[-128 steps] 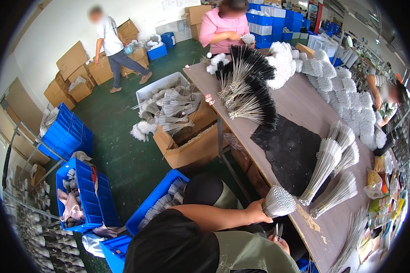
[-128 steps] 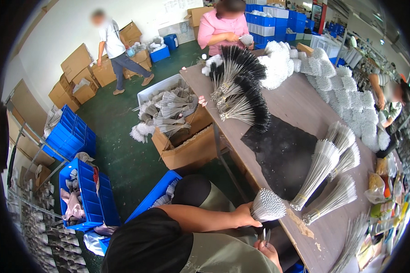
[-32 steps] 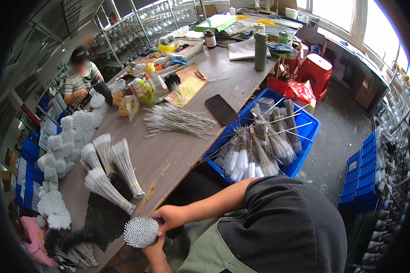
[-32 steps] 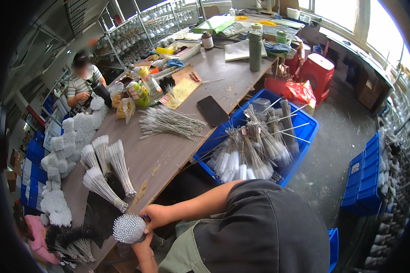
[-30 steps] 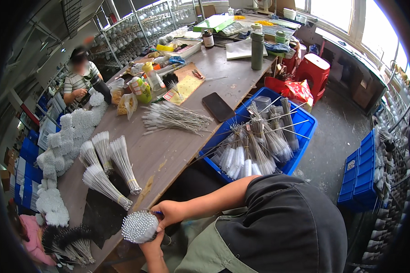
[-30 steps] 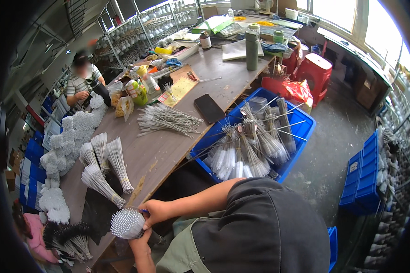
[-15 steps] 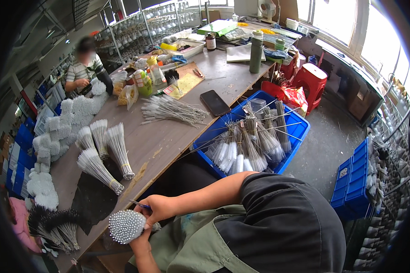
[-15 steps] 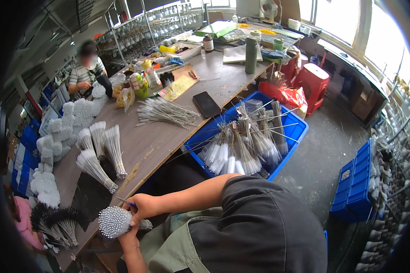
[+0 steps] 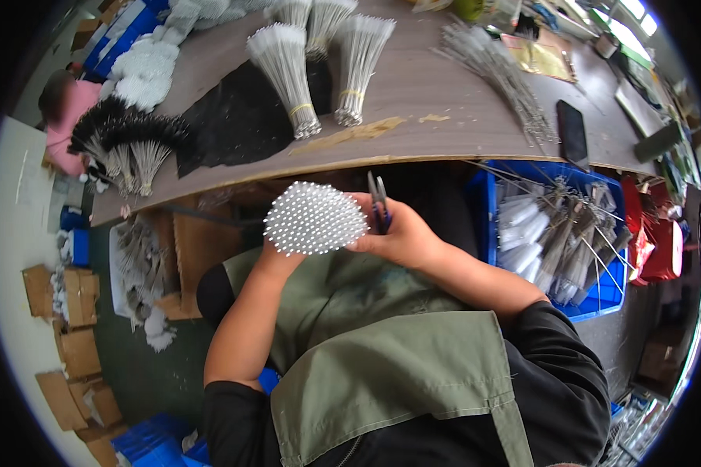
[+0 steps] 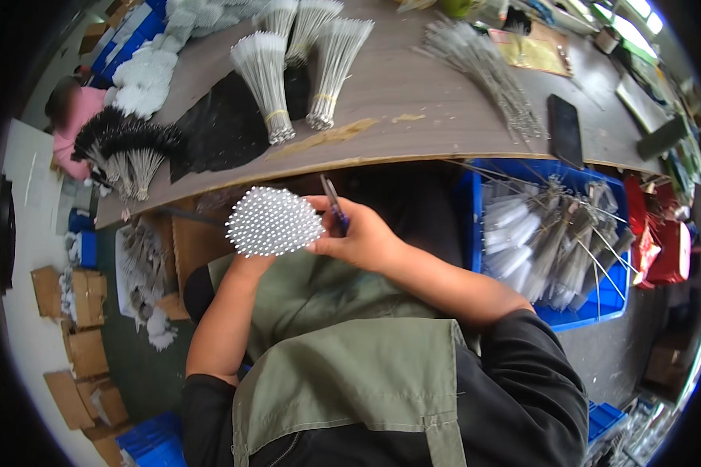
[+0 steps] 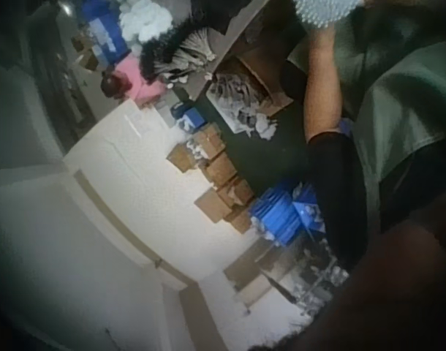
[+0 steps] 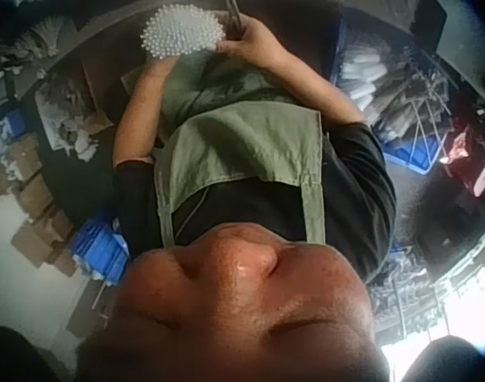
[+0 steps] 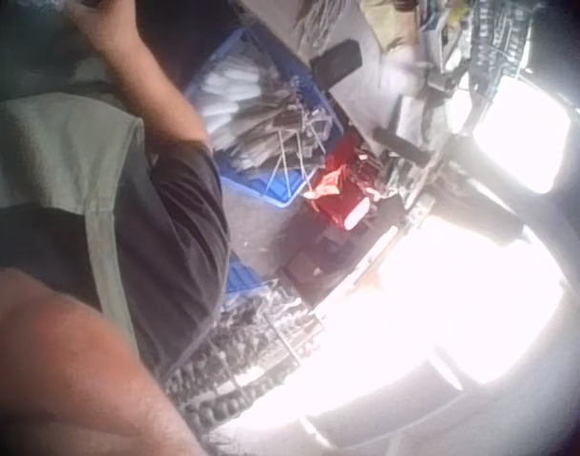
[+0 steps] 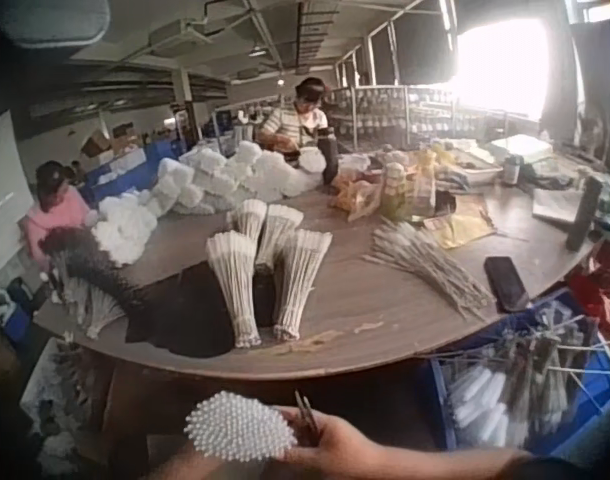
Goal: The person assembles and trims bunches of bristles to create round brush heads at a factory workstation, using cutters and pliers to shape the bristles around metal rods.
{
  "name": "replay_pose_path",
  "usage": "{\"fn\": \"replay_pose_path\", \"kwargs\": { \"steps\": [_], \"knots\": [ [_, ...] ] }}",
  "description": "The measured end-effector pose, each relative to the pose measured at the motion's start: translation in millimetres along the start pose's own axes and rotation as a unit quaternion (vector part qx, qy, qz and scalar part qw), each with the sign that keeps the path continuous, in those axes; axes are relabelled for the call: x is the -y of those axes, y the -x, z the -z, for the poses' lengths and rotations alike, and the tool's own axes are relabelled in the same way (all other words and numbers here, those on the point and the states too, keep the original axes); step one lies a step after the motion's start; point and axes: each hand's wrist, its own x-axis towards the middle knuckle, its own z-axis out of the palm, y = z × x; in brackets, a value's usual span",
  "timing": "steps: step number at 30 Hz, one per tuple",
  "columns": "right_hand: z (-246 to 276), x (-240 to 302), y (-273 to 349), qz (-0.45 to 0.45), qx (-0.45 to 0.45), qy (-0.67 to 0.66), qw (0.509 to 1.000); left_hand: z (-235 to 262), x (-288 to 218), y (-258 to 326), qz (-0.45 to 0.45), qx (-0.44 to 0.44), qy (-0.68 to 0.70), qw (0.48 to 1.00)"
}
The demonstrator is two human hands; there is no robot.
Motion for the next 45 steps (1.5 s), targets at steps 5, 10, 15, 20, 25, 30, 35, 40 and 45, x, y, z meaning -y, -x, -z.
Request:
{"fn": "replay_pose_path", "kwargs": {
  "steps": [5,10,15,20,25,30,35,40,45],
  "knots": [
    [0,-11,-4,-0.018,0.019,-0.021,0.999,-10,9,16,0.050,0.031,-0.007,0.998],
    [-4,-3,-5,-0.047,0.025,-0.008,0.999,-18,20,32,0.106,0.064,-0.010,0.992],
    [-2,0,-6,-0.067,0.038,0.051,0.996,-20,20,46,0.204,0.027,0.125,0.971],
    [8,35,6,-0.114,0.052,0.143,0.982,-26,20,52,0.283,-0.054,0.243,0.926],
    [18,31,19,-0.115,0.031,0.133,0.984,-8,4,32,0.392,-0.194,0.408,0.801],
    [8,30,30,-0.046,0.035,0.197,0.979,5,-11,19,0.256,-0.180,0.073,0.947],
    [-2,36,34,-0.097,0.087,0.272,0.954,-2,-10,24,0.299,-0.185,0.089,0.932],
    [-6,33,32,-0.083,0.067,0.290,0.951,-1,-9,23,0.309,-0.180,0.090,0.930],
    [-8,29,30,-0.064,0.055,0.285,0.955,1,-13,22,0.284,-0.195,0.073,0.936]
  ]
}}
